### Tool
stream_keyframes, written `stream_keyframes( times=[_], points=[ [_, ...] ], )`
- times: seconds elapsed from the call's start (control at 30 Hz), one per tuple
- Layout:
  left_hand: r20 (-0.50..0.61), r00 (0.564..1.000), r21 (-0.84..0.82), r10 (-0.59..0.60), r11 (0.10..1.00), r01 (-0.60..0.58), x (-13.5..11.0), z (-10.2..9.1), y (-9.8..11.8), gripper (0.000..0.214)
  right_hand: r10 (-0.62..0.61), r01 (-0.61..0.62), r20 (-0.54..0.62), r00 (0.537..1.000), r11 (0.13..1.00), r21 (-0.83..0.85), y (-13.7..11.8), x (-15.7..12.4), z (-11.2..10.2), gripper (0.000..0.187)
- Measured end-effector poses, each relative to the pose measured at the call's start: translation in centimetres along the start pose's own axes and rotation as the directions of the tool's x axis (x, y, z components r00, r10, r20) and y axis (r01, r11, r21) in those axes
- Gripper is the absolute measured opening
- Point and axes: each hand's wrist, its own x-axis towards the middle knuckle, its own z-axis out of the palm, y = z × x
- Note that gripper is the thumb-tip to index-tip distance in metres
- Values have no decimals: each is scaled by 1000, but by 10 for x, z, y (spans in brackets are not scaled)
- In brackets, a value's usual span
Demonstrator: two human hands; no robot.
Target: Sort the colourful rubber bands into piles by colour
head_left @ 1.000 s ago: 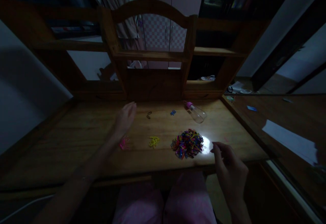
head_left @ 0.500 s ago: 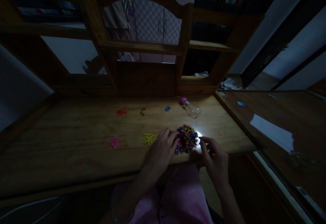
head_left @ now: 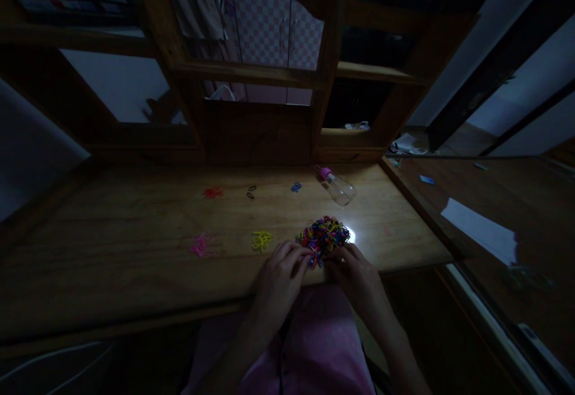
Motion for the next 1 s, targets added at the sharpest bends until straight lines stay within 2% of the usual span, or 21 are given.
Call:
stream_keyframes(
  times=[0.17, 0.4, 0.6, 0.77, 1.0],
  points=[
    [20, 998, 50, 55, 997, -56, 4, 11, 6, 17, -23, 22, -8, 1000, 999, -38, 1, 0, 4, 13],
    [50, 995, 94, 84, 992, -88, 10, 24, 12, 19, 46, -44, -23, 999, 996, 83, 3, -7, -9, 15],
    [22, 998, -45, 53, 998, -52, 9, 26, 14, 12, 92, -63, -75, 993, 944, 323, 7, -7, -16, 15],
    [29, 999, -221, -32, 975, 38, 12, 31, 17, 14, 150, -117, -33, 988, 875, 469, -1, -4, -12, 18],
    [-14, 996, -235, -92, 968, 86, 16, 22, 13, 13, 260, -200, -12, 966, 769, 607, -2, 2, -11, 25]
  ],
)
